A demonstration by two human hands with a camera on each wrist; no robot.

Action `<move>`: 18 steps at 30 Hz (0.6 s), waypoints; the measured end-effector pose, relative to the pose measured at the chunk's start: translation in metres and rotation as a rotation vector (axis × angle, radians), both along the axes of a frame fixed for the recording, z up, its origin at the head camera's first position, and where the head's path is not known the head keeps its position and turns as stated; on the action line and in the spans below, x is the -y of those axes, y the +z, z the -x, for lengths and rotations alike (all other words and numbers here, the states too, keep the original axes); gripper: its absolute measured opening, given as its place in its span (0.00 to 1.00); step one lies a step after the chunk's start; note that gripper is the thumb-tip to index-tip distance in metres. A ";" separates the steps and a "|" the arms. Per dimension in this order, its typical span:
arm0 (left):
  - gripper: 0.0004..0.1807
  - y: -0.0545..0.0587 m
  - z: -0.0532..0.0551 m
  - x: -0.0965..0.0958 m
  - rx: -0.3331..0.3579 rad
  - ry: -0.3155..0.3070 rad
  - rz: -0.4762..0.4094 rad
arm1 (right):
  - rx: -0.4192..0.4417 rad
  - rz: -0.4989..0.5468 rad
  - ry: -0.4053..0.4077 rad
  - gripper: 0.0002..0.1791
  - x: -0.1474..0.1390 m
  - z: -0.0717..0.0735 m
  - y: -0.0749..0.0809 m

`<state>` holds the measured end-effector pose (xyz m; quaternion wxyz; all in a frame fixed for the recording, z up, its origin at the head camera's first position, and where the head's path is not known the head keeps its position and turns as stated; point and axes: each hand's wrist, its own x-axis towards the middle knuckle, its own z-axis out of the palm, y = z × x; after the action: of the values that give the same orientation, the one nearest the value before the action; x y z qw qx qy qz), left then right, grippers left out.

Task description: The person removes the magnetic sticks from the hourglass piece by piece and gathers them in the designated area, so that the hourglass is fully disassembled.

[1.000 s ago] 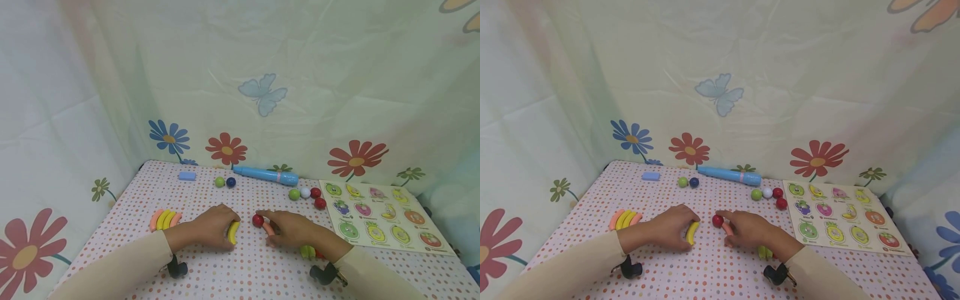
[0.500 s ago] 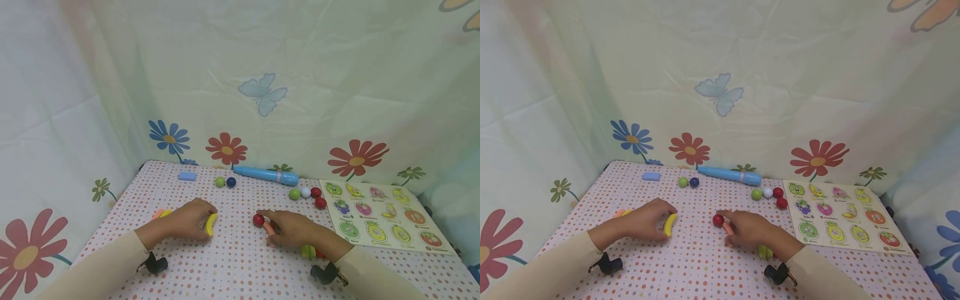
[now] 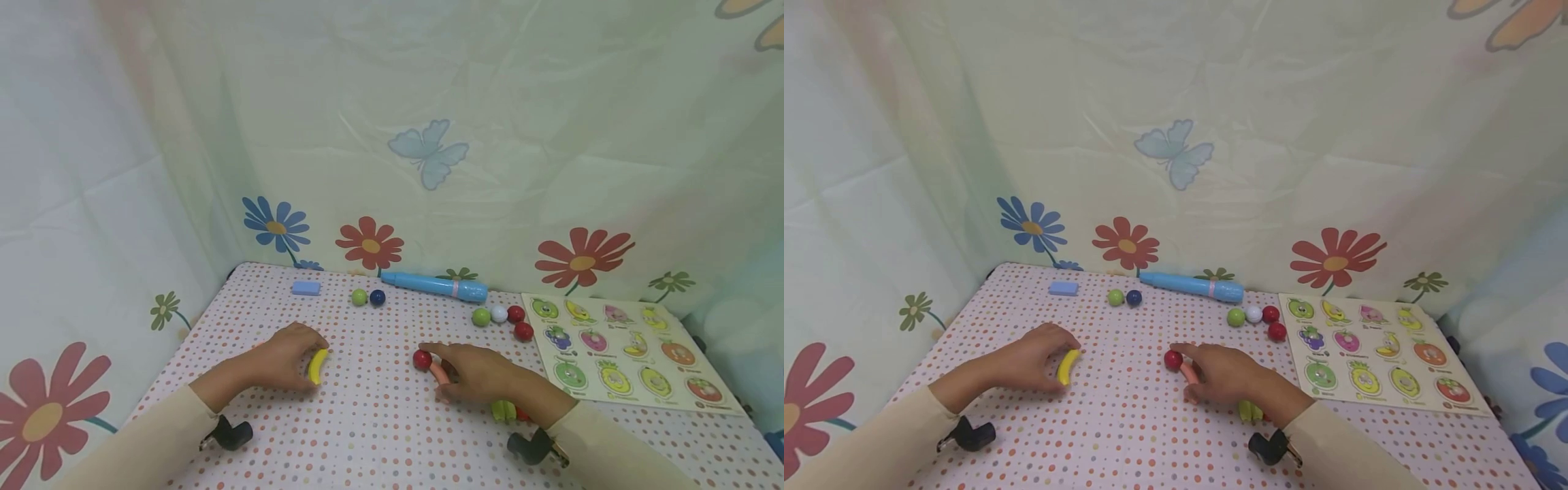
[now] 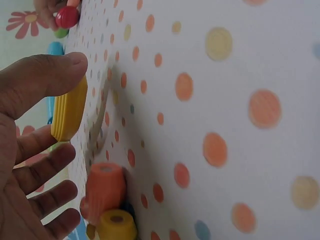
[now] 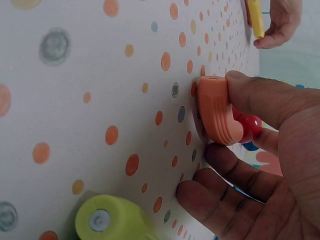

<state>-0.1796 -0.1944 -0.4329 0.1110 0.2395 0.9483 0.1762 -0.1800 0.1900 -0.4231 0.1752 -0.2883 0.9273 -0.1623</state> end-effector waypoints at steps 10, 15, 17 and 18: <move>0.36 -0.005 -0.002 0.020 -0.042 0.043 0.018 | 0.002 -0.007 -0.010 0.42 0.001 -0.001 0.000; 0.35 -0.007 -0.003 0.027 -0.049 0.051 0.005 | 0.001 -0.009 -0.008 0.43 0.001 -0.001 0.001; 0.35 -0.007 -0.003 0.029 -0.046 0.054 0.000 | 0.000 -0.011 -0.008 0.43 0.001 -0.001 0.001; 0.35 -0.008 -0.004 0.030 -0.043 0.057 0.000 | -0.001 -0.011 -0.008 0.43 0.001 -0.001 0.001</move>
<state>-0.1758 -0.2244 -0.4407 0.0856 0.2160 0.9570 0.1739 -0.1788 0.1890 -0.4223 0.1756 -0.2838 0.9294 -0.1575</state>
